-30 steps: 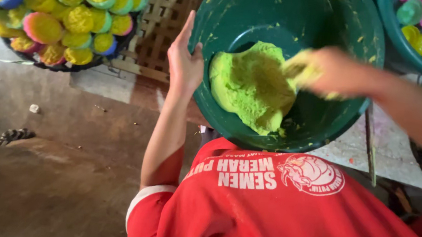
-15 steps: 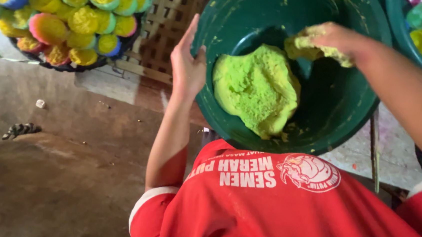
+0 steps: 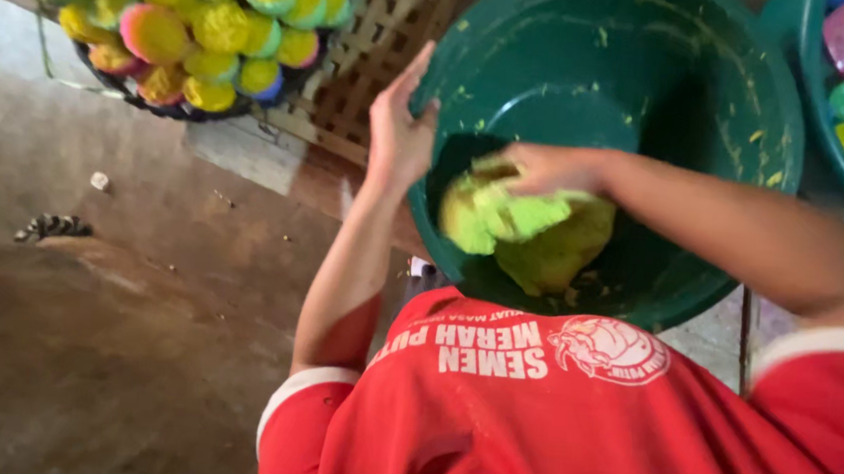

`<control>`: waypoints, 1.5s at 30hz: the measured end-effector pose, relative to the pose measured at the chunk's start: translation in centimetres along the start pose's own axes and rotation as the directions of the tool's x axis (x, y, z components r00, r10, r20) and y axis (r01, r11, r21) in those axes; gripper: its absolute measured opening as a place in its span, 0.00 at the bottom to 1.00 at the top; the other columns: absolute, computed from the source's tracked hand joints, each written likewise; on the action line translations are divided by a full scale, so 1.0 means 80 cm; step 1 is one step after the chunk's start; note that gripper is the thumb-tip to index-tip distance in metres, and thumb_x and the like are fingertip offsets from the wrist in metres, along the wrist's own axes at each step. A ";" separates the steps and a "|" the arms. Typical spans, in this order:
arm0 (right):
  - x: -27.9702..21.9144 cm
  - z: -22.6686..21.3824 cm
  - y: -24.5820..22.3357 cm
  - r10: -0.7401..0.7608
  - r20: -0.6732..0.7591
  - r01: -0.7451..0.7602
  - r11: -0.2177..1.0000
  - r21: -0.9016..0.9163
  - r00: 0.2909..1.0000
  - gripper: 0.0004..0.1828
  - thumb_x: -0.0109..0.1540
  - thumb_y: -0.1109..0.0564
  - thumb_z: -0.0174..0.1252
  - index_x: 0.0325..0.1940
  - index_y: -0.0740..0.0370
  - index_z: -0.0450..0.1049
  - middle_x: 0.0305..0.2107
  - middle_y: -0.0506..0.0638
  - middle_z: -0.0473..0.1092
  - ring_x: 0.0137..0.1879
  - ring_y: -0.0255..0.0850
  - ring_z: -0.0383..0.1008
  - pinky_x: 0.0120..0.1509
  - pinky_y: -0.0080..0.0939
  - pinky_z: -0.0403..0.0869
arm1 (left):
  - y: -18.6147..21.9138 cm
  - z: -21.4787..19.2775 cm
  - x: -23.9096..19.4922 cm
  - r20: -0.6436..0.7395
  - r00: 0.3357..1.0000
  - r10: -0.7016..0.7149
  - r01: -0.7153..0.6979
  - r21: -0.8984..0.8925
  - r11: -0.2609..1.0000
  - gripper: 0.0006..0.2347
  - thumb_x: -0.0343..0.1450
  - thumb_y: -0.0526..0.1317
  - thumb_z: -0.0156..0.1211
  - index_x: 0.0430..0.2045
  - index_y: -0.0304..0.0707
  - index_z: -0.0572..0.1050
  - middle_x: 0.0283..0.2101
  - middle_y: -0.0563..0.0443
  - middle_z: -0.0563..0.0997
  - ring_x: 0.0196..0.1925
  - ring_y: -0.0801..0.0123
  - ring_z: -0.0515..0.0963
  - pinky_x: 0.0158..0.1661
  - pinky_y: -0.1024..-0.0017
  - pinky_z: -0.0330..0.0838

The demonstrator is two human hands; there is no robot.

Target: The person uses a metal mold and a wooden stick to press yellow dough into small round molds arranged in a basket. They then mix the remaining dough in a green bowl by hand.

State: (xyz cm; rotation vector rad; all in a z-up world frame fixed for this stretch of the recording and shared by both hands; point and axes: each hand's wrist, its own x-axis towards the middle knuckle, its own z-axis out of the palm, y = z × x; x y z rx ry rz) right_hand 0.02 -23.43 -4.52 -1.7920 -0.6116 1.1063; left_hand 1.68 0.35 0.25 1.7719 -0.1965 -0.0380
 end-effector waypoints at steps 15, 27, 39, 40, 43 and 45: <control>-0.037 0.028 0.011 -0.030 -0.305 -0.253 0.487 -0.836 0.952 0.59 0.37 0.29 0.75 0.66 0.58 0.66 0.62 0.64 0.63 0.65 0.61 0.66 0.61 0.63 0.67 | -0.014 0.013 -0.005 0.014 1.000 0.013 -0.014 0.040 0.999 0.29 0.72 0.17 0.51 0.71 0.36 0.62 0.72 0.38 0.70 0.77 0.59 0.66 0.74 0.69 0.58; -0.069 0.058 -0.024 -0.052 -0.340 -0.193 0.740 -0.645 0.939 0.39 0.53 0.51 0.67 0.65 0.66 0.62 0.63 0.74 0.58 0.66 0.69 0.59 0.63 0.61 0.66 | -0.024 -0.003 0.007 0.035 0.994 0.099 -0.103 0.150 0.983 0.29 0.71 0.18 0.56 0.70 0.39 0.65 0.69 0.37 0.73 0.74 0.58 0.70 0.71 0.69 0.63; 0.014 0.063 0.061 0.087 -0.174 -0.195 0.439 -0.877 0.981 0.07 0.50 0.57 0.62 0.32 0.56 0.81 0.34 0.55 0.78 0.45 0.55 0.79 0.45 0.53 0.77 | -0.014 0.014 0.000 0.019 0.998 0.065 -0.066 0.073 0.995 0.29 0.71 0.18 0.54 0.70 0.38 0.64 0.71 0.38 0.71 0.76 0.59 0.67 0.70 0.71 0.63; 0.026 0.061 0.063 0.092 -0.227 -0.243 0.491 -0.837 0.970 0.08 0.50 0.58 0.62 0.33 0.56 0.81 0.35 0.55 0.78 0.45 0.55 0.79 0.45 0.55 0.76 | -0.011 0.011 0.001 0.010 0.997 0.071 -0.072 0.094 0.993 0.29 0.71 0.18 0.54 0.69 0.38 0.65 0.71 0.38 0.71 0.76 0.58 0.67 0.69 0.71 0.63; 0.024 0.079 0.040 0.006 -0.294 -0.251 0.536 -0.806 0.956 0.19 0.43 0.61 0.63 0.38 0.59 0.81 0.38 0.59 0.76 0.46 0.59 0.77 0.43 0.60 0.75 | -0.002 0.006 -0.006 0.009 0.994 0.106 -0.106 0.148 0.983 0.30 0.70 0.18 0.54 0.69 0.37 0.65 0.70 0.37 0.72 0.74 0.58 0.68 0.69 0.70 0.63; -0.007 0.096 0.003 0.203 -0.085 -0.171 0.453 -0.875 0.975 0.21 0.44 0.61 0.63 0.42 0.63 0.82 0.44 0.61 0.75 0.53 0.58 0.74 0.50 0.55 0.75 | 0.001 0.006 -0.010 0.023 0.996 0.086 -0.088 0.141 0.986 0.29 0.69 0.19 0.54 0.69 0.38 0.65 0.68 0.38 0.73 0.73 0.59 0.70 0.68 0.70 0.64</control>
